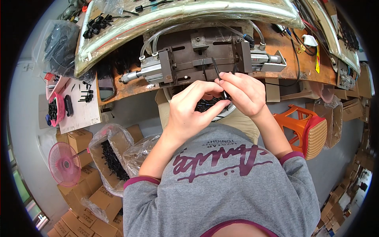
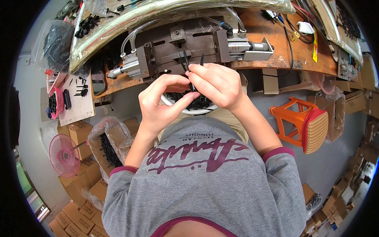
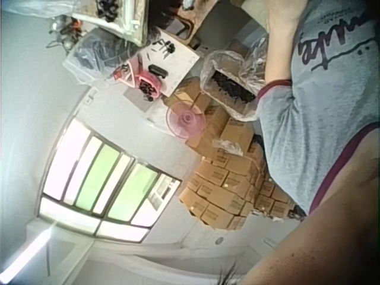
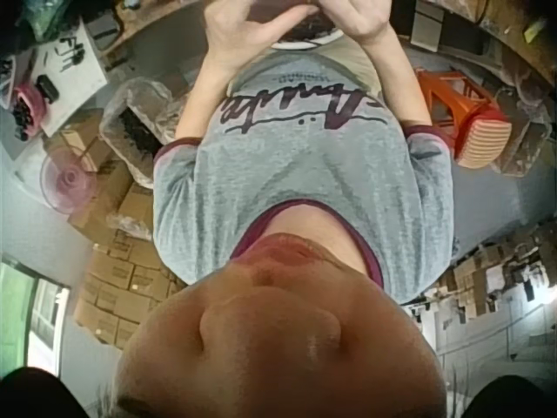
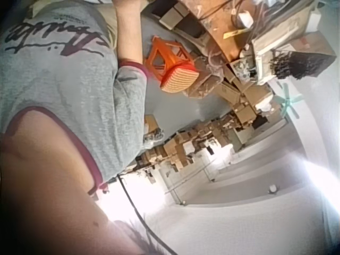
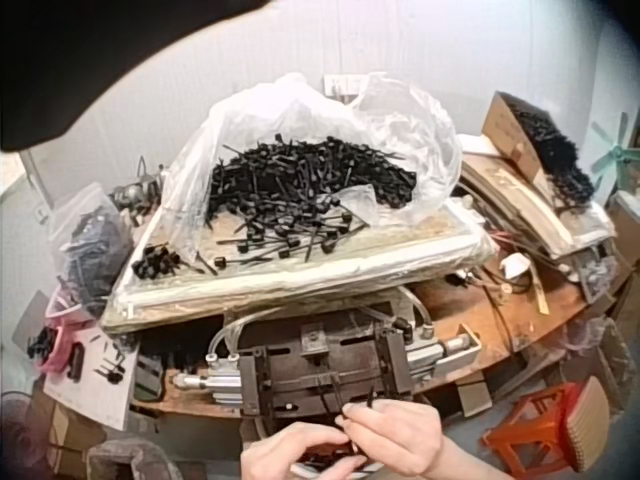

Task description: Manually inserting and securing small black components into a jig or assembly machine.

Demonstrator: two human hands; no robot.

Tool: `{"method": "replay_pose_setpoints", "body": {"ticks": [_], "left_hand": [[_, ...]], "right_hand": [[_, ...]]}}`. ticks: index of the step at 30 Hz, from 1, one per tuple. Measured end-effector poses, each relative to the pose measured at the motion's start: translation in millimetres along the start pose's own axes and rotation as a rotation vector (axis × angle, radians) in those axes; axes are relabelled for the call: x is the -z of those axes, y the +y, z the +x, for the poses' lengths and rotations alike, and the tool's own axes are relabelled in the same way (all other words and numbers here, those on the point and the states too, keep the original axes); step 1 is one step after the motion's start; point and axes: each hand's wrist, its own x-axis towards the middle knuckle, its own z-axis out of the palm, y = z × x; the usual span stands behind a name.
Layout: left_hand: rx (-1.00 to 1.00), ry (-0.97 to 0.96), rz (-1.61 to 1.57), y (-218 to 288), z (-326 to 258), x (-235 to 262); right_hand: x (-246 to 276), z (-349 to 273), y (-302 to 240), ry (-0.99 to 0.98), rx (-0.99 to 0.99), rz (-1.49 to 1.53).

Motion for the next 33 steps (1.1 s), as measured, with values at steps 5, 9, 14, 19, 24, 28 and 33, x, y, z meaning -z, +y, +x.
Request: {"method": "replay_pose_setpoints", "body": {"ticks": [5, 9, 14, 19, 24, 28, 33], "left_hand": [[0.092, 0.081, -0.004, -2.1, -1.9, -2.7], [-0.028, 0.006, 0.487, -23.1, -4.1, -3.7], [-0.168, -0.036, 0.787, -41.6, -5.7, -9.3], [-0.168, -0.112, 0.816, -42.3, 6.8, -4.8], [-0.191, -0.167, 0.824, -38.3, 13.1, -3.0], [-0.186, -0.154, 0.817, -40.4, 10.8, -3.4], [-0.155, -0.145, 0.792, -43.8, 9.7, -2.3]], "right_hand": [[3.1, 0.5, 1.0, -0.04, -0.097, -0.015], [3.9, -3.3, -1.8, 0.177, -0.577, 0.248], [15.5, -5.1, -7.2, 0.279, -0.701, 0.671], [26.4, 2.7, -10.7, 0.285, -0.625, 0.906], [26.6, 15.3, -19.9, 0.236, -0.698, 0.728], [29.3, 17.8, -21.8, 0.023, -0.636, 0.501], [17.0, 8.6, -23.9, -0.161, -0.475, 0.192]]}}
